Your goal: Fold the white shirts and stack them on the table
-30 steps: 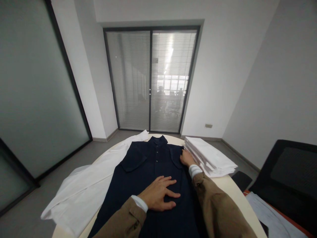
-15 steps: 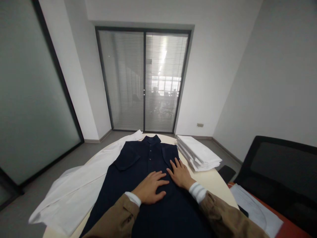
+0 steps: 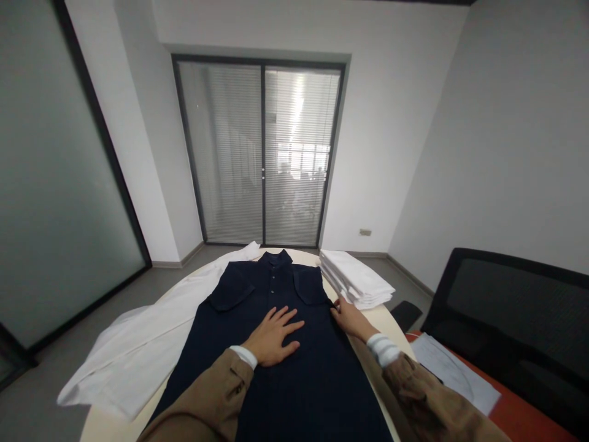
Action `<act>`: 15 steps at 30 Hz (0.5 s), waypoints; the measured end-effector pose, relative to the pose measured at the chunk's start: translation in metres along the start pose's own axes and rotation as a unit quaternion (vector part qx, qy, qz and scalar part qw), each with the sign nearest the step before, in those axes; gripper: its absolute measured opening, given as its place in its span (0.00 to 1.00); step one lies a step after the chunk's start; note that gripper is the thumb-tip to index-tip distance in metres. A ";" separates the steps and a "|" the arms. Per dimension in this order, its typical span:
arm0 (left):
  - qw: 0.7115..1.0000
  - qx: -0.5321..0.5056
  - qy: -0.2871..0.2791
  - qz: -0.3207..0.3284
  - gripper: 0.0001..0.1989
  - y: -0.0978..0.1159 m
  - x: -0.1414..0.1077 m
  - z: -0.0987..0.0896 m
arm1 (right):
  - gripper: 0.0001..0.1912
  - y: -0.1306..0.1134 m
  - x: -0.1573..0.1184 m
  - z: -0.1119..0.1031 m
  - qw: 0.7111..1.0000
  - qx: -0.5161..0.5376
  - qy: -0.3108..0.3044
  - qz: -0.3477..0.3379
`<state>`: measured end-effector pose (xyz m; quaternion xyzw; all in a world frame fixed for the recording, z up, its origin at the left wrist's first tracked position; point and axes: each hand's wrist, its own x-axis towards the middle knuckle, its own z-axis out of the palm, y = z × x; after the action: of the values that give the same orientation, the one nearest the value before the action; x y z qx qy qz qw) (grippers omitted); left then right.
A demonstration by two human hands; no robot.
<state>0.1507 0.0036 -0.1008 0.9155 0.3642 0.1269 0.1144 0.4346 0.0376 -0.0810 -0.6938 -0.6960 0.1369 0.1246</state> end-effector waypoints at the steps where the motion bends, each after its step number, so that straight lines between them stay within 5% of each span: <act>1: 1.000 0.001 0.001 -0.001 0.28 0.000 0.000 0.001 | 0.18 0.001 -0.003 -0.002 1.000 0.012 -0.026 0.009; 5: 1.000 0.000 0.002 -0.006 0.27 0.002 0.000 0.001 | 0.25 0.007 -0.020 -0.017 0.960 0.153 -0.233 0.029; 10: 1.000 -0.005 0.009 -0.019 0.26 0.005 0.000 -0.001 | 0.36 0.021 -0.044 -0.035 0.823 0.291 -0.487 -0.013; 12: 1.000 -0.003 0.007 -0.021 0.26 0.006 0.000 -0.002 | 0.31 0.025 -0.047 -0.040 0.810 0.261 -0.525 -0.020; 15: 1.000 -0.002 0.006 -0.020 0.26 0.005 0.000 -0.001 | 0.28 0.027 -0.048 -0.044 0.834 0.172 -0.524 -0.021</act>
<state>0.1538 0.0000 -0.0982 0.9072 0.3826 0.1308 0.1160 0.4763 -0.0095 -0.0491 -0.4705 -0.6367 0.5949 -0.1388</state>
